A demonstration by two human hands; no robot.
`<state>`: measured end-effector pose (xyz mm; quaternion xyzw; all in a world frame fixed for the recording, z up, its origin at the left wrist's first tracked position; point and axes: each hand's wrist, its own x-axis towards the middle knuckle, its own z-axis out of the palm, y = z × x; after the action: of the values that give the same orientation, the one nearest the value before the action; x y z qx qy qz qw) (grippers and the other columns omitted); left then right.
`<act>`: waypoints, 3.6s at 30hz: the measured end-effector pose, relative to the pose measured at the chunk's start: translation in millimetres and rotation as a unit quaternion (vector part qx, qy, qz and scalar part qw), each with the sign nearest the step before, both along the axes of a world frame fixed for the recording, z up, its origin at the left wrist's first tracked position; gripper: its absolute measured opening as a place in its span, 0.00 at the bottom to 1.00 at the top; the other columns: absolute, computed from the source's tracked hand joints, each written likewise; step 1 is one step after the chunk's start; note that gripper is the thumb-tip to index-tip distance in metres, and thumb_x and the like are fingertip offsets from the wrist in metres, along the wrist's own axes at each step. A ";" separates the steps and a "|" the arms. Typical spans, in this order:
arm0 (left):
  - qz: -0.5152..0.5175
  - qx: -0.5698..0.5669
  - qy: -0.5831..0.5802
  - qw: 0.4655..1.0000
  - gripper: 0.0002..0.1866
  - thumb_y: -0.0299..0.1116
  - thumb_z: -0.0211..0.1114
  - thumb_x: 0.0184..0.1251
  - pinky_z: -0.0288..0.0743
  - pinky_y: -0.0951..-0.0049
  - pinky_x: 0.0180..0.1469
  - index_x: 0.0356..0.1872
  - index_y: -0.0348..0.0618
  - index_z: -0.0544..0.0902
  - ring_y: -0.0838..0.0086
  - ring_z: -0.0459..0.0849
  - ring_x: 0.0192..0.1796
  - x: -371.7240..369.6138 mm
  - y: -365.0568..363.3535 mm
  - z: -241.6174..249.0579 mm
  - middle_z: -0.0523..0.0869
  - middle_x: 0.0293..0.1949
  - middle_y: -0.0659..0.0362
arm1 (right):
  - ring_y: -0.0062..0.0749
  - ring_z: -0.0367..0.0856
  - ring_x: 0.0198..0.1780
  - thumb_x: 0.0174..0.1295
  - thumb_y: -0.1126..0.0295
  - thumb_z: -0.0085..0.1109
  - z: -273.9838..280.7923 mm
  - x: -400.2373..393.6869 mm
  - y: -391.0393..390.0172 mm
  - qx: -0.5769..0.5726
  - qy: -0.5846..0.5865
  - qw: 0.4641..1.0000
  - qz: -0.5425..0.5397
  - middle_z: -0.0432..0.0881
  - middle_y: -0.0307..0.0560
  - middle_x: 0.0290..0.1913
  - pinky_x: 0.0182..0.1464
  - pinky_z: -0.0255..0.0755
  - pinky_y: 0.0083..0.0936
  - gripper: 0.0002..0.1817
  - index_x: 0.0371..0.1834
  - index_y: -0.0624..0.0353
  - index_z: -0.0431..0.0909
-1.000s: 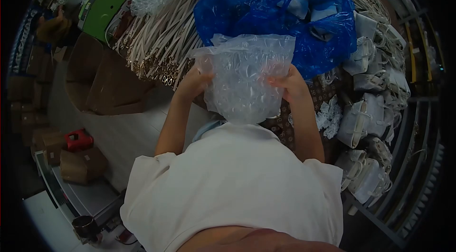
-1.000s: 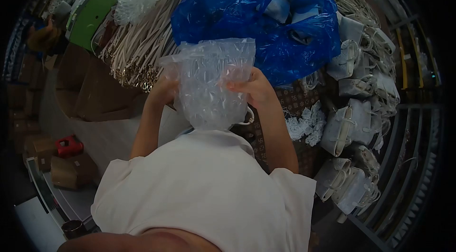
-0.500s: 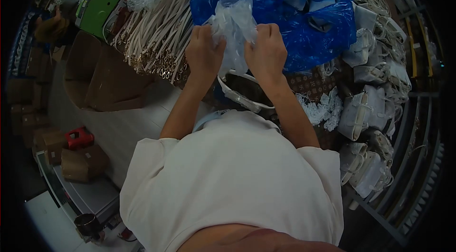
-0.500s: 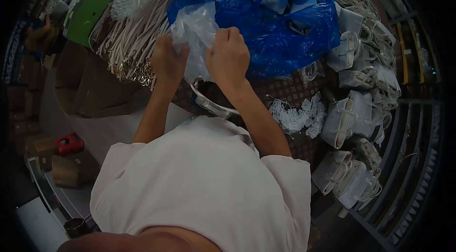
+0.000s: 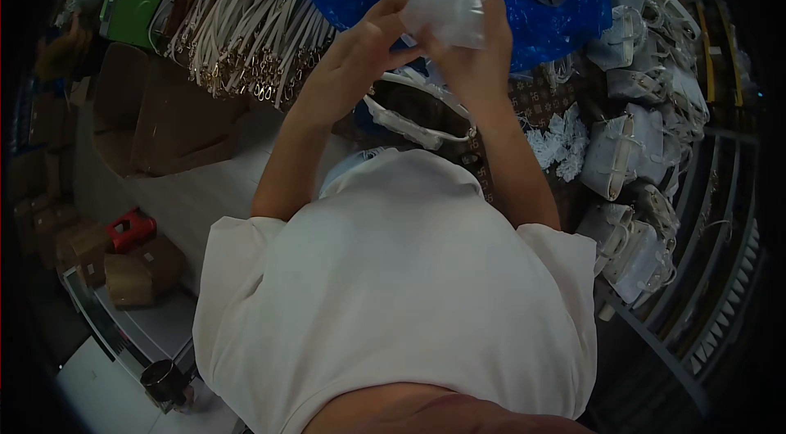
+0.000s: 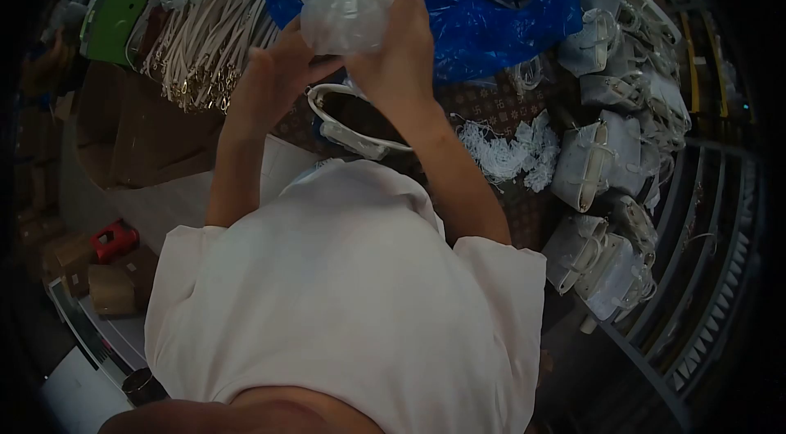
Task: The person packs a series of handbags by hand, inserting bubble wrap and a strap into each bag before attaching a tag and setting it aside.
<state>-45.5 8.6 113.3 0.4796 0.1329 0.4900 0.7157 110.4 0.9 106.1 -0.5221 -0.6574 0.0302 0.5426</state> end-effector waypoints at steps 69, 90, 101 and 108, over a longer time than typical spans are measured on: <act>-0.094 0.244 0.434 0.862 0.09 0.20 0.66 0.45 0.72 0.72 0.39 0.31 0.41 0.83 0.70 0.75 0.37 -43.3 -11.8 -116.1 0.82 0.32 0.61 | 0.37 0.74 0.52 0.58 0.59 0.56 -150.9 14.0 -50.7 -0.568 0.056 0.727 0.380 0.77 0.50 0.51 0.57 0.64 0.27 0.23 0.55 0.57 0.72; -0.149 0.512 0.510 0.675 0.06 0.31 0.62 0.55 0.67 0.71 0.39 0.30 0.41 0.76 0.66 0.74 0.36 -55.3 -41.0 -107.8 0.79 0.29 0.57 | 0.44 0.79 0.43 0.51 0.60 0.60 -90.9 25.4 -63.4 -0.542 -0.264 0.793 0.087 0.81 0.52 0.40 0.41 0.75 0.33 0.15 0.33 0.62 0.82; -0.052 0.397 0.454 0.796 0.07 0.26 0.65 0.50 0.68 0.69 0.32 0.29 0.40 0.74 0.64 0.72 0.30 -25.8 -56.5 -132.5 0.78 0.27 0.57 | 0.42 0.78 0.41 0.46 0.71 0.56 -105.1 -21.8 -89.0 -0.447 -0.252 0.856 0.067 0.80 0.52 0.36 0.37 0.72 0.36 0.10 0.30 0.64 0.82; -0.080 0.388 0.447 0.802 0.07 0.27 0.65 0.50 0.68 0.69 0.33 0.28 0.40 0.75 0.64 0.72 0.31 -18.1 -53.8 -125.4 0.78 0.26 0.56 | 0.46 0.79 0.43 0.47 0.68 0.57 -124.7 6.9 -100.9 -0.375 -0.452 0.809 -0.017 0.81 0.56 0.42 0.42 0.65 0.35 0.13 0.34 0.65 0.82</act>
<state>-63.5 -45.3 -12.1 0.8921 0.1976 0.1726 0.3679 117.3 -100.0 -18.6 -0.6507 -0.7570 0.0261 -0.0537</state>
